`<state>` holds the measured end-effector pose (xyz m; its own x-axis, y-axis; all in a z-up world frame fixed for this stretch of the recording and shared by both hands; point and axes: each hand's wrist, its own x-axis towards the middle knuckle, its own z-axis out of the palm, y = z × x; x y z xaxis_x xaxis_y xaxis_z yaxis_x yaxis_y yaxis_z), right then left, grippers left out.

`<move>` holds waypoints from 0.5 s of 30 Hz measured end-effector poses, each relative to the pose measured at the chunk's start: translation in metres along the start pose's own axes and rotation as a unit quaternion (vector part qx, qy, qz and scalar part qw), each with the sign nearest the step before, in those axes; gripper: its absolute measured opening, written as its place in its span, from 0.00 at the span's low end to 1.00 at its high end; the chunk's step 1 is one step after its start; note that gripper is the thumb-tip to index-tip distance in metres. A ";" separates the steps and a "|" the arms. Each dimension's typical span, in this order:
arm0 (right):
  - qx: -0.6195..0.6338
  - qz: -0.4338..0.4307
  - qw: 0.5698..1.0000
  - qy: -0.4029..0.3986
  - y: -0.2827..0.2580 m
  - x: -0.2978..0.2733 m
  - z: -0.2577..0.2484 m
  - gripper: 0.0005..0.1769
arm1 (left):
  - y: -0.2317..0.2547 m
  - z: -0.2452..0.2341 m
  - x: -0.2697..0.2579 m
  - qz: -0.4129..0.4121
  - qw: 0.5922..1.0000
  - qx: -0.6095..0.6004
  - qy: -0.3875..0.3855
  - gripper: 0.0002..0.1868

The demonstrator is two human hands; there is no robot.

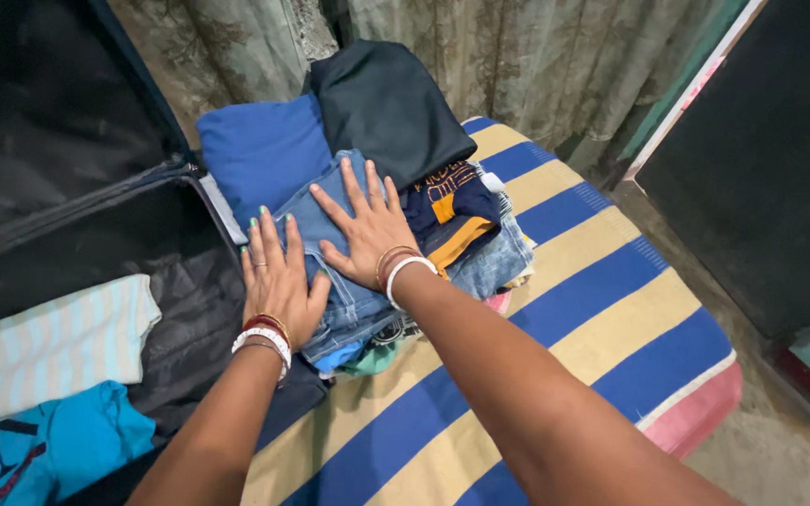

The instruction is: The person packs a suitcase by folding and arranging several items of clothing including shirts, jeans, and a striped garment into the main compartment.

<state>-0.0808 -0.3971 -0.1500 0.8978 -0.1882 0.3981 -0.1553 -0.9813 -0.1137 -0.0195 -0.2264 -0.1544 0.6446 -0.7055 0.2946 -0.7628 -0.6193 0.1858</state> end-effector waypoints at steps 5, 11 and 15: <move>-0.013 0.047 0.999 0.020 -0.010 -0.003 0.017 0.42 | 0.001 -0.002 0.002 -0.018 1.000 0.008 -0.021 0.47; 0.033 0.083 0.995 0.040 -0.018 -0.012 0.019 0.46 | -0.002 0.000 0.000 -0.016 1.000 -0.007 -0.012 0.47; 0.013 0.080 0.996 0.030 -0.020 -0.012 0.014 0.48 | -0.006 0.006 -0.001 -0.030 0.999 -0.023 0.030 0.45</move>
